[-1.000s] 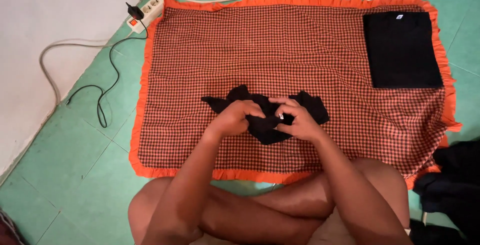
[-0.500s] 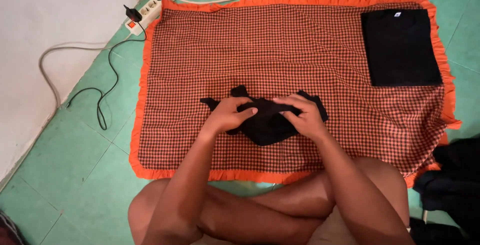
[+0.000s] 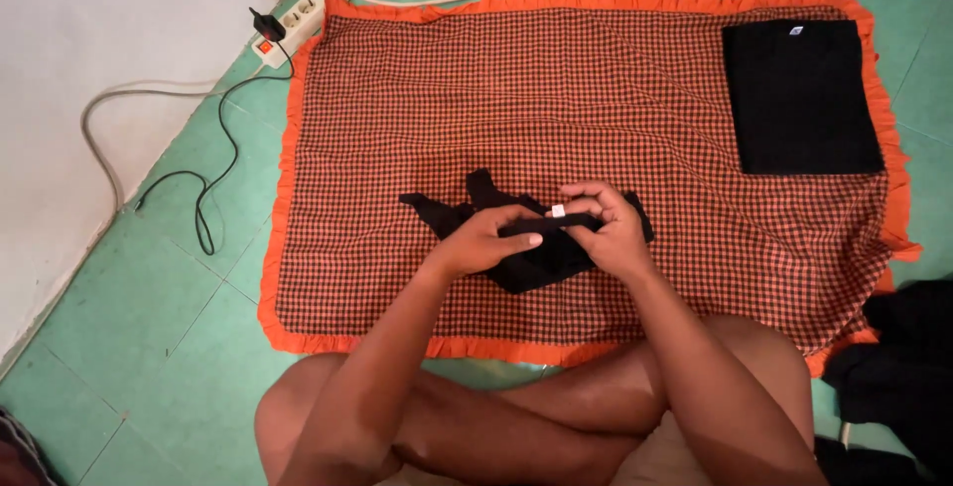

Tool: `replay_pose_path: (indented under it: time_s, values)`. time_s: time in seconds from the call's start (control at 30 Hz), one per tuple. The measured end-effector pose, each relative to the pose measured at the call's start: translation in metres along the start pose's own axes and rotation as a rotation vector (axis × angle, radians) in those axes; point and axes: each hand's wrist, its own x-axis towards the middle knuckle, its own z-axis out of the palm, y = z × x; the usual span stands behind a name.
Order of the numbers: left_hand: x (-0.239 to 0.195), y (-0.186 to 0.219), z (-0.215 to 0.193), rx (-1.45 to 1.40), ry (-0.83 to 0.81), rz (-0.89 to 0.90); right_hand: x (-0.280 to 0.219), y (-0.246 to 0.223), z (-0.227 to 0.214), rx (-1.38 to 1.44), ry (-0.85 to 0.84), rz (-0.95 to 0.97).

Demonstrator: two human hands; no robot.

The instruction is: The person sits cross-legged on a patterned mat and folds a black t-shirt by hand. They smooth the fabric, fold the sleeves inward, and fold the shirt into a compact rectangle.

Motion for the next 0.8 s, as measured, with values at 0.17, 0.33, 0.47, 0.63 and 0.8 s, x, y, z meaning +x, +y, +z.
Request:
replay_pose_path:
  time_s: [0.17, 0.33, 0.47, 0.63, 0.8]
  values:
    - [0.002, -0.004, 0.011, -0.078, 0.084, 0.01, 0.002, -0.011, 0.004, -0.113, 0.013, -0.135]
    - [0.011, -0.019, 0.008, -0.036, 0.221, 0.079, 0.005, -0.016, 0.007, -0.121, -0.007, -0.246]
    - [0.007, -0.008, 0.011, -0.056, 0.239, -0.079, 0.004, -0.014, 0.008, -0.165, -0.017, -0.26]
    - [0.0, 0.012, 0.02, 0.002, 0.237, -0.132, 0.002, -0.006, 0.008, -0.206, -0.009, -0.256]
    - [0.0, 0.022, 0.025, 0.034, 0.238, -0.118, 0.001, -0.021, 0.016, -0.177, 0.054, -0.11]
